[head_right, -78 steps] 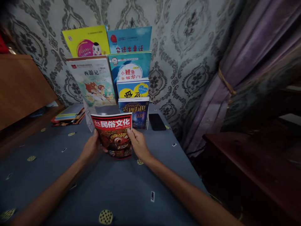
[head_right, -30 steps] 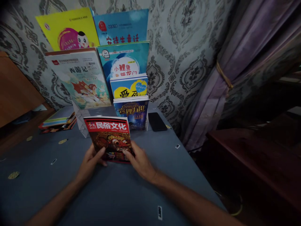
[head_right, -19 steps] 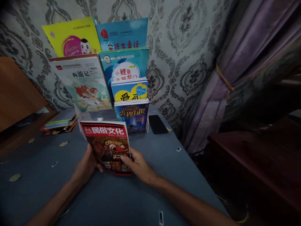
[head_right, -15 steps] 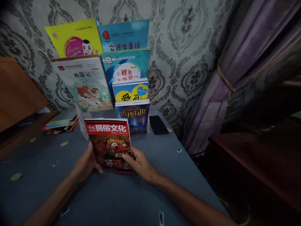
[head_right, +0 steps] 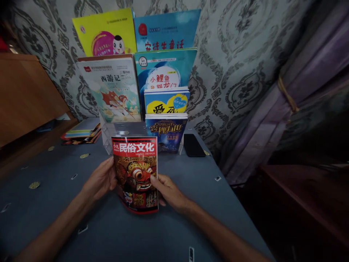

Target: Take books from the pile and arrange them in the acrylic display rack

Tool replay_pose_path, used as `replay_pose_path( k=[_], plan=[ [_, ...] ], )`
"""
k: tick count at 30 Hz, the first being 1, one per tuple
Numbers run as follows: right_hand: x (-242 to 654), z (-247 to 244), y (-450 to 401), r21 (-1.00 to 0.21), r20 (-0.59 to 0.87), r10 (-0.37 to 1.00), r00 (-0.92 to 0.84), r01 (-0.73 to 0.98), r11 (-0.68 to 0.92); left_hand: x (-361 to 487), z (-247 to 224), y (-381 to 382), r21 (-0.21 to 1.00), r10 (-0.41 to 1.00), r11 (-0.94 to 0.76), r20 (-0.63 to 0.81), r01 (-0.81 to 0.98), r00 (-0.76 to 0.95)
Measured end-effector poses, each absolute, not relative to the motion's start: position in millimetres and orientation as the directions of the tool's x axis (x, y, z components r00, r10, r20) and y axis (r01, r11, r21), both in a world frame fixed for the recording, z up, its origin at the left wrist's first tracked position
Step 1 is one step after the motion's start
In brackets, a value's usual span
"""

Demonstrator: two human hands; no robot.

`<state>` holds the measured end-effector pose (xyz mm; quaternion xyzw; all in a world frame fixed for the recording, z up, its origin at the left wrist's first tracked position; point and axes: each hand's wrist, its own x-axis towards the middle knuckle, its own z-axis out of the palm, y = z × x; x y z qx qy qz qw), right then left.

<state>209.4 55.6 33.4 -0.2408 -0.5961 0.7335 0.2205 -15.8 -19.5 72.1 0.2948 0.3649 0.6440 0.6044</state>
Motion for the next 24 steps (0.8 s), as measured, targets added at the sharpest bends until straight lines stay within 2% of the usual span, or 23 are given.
replay_pose_path(
  k=[4, 14, 24],
  plan=[
    [208, 38, 54, -0.975, -0.106, 0.632, -0.768, -0.045, -0.218, -14, 74, -21, 0.831, 0.994, -0.008, -0.055, -0.556, -0.097],
    [205, 47, 57, -0.987, -0.043, 0.758, -0.651, -0.09, -0.133, -11, 74, -20, 0.835, 0.989, -0.042, -0.044, -0.548, -0.142],
    [204, 39, 60, -0.981, -0.023, 0.782, -0.622, -0.136, -0.138, -12, 74, -20, 0.855, 0.985, -0.051, -0.044, -0.516, -0.169]
  ],
)
